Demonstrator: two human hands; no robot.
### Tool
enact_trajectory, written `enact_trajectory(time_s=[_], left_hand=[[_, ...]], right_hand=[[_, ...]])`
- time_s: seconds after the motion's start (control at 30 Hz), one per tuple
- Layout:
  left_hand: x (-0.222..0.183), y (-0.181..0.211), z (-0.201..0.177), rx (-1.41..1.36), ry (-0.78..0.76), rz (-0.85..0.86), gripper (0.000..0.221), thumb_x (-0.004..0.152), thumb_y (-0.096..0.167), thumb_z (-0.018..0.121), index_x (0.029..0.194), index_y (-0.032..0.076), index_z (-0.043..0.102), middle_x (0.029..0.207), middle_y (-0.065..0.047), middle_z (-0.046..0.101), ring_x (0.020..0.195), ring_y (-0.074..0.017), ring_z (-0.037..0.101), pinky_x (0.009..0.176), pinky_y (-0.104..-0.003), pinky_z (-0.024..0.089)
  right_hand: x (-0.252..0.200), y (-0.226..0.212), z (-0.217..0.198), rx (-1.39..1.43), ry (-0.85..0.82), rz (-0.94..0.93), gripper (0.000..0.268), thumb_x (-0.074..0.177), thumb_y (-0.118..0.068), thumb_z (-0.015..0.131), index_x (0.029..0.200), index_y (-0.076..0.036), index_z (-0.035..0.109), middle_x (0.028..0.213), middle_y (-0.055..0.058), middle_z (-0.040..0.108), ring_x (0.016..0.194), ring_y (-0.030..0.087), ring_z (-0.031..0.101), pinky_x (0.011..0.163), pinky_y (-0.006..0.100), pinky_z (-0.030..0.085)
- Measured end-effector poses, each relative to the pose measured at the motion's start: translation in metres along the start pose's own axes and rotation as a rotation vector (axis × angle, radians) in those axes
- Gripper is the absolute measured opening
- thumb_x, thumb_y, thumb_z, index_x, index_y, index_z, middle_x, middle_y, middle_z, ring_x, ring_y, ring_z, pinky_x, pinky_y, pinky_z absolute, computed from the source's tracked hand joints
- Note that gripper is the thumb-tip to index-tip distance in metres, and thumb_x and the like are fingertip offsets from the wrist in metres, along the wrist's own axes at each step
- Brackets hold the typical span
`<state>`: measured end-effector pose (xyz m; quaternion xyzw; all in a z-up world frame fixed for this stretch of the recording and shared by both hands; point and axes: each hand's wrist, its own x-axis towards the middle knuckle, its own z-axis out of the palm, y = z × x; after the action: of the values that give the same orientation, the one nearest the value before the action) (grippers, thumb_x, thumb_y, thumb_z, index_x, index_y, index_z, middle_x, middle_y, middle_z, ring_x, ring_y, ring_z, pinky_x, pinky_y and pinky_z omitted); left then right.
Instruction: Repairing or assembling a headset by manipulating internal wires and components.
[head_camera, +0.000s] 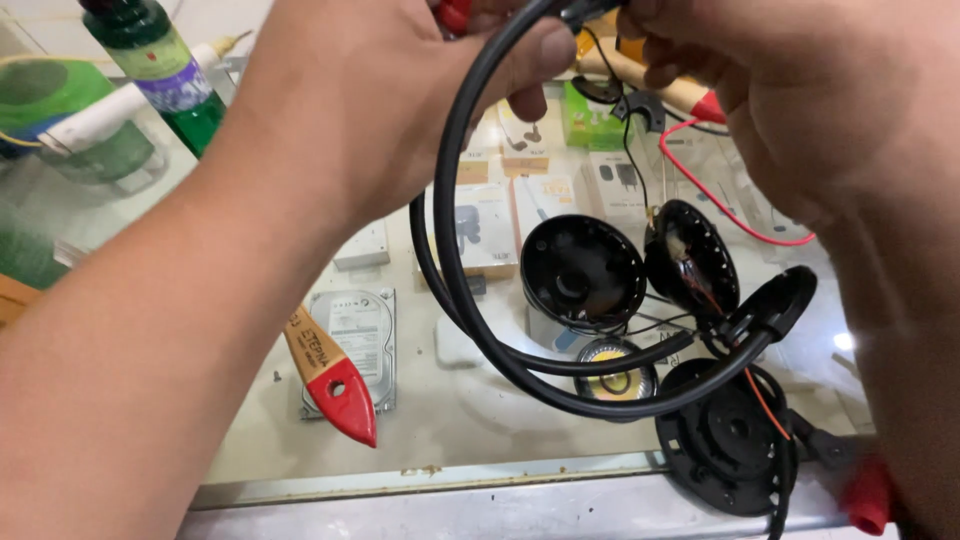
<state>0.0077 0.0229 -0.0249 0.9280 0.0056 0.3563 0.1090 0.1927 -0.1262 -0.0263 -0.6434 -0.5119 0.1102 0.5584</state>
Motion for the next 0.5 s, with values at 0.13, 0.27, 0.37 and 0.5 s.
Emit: enact_trajectory(time_s=[0.13,0.27,0.37,0.5], left_hand=[[0.004,0.01,-0.003,-0.553,0.054,-0.202,0.016,0.095,0.015,0.07,0.109,0.014,0.076,0.073,0.004,0.067,0.069,-0.0023,0.062,0.064,-0.02,0.056],[0.01,0.02,-0.013,-0.505,0.024,-0.457,0.021,0.088,0.025,0.078,0.11,0.024,0.08,0.066,0.005,0.074,0.063,0.0012,0.067,0.055,-0.018,0.048],[0.008,0.021,-0.014,-0.495,0.012,-0.448,0.026,0.088,0.029,0.077,0.113,0.024,0.079,0.066,0.006,0.075,0.062,0.0018,0.063,0.051,-0.019,0.044],[0.005,0.021,-0.012,-0.447,0.055,-0.325,0.026,0.092,0.028,0.071,0.114,0.019,0.08,0.066,0.004,0.073,0.061,-0.0014,0.062,0.055,-0.019,0.047]], right_hand=[[-0.008,-0.033,0.007,0.133,-0.018,-0.059,0.004,0.094,-0.003,0.069,0.098,-0.003,0.069,0.085,0.005,0.068,0.074,0.01,0.063,0.066,0.02,0.05],[-0.008,-0.047,0.011,0.188,0.098,0.065,0.008,0.091,-0.001,0.072,0.098,-0.005,0.074,0.087,0.006,0.075,0.074,0.01,0.069,0.07,0.019,0.056],[-0.01,-0.054,0.013,0.118,0.129,0.131,0.007,0.09,-0.006,0.075,0.097,-0.005,0.074,0.089,0.005,0.077,0.078,0.011,0.072,0.075,0.018,0.062],[-0.01,-0.051,0.011,0.129,0.129,0.12,0.009,0.091,-0.006,0.075,0.1,-0.005,0.075,0.089,0.005,0.077,0.078,0.01,0.072,0.073,0.018,0.061]])
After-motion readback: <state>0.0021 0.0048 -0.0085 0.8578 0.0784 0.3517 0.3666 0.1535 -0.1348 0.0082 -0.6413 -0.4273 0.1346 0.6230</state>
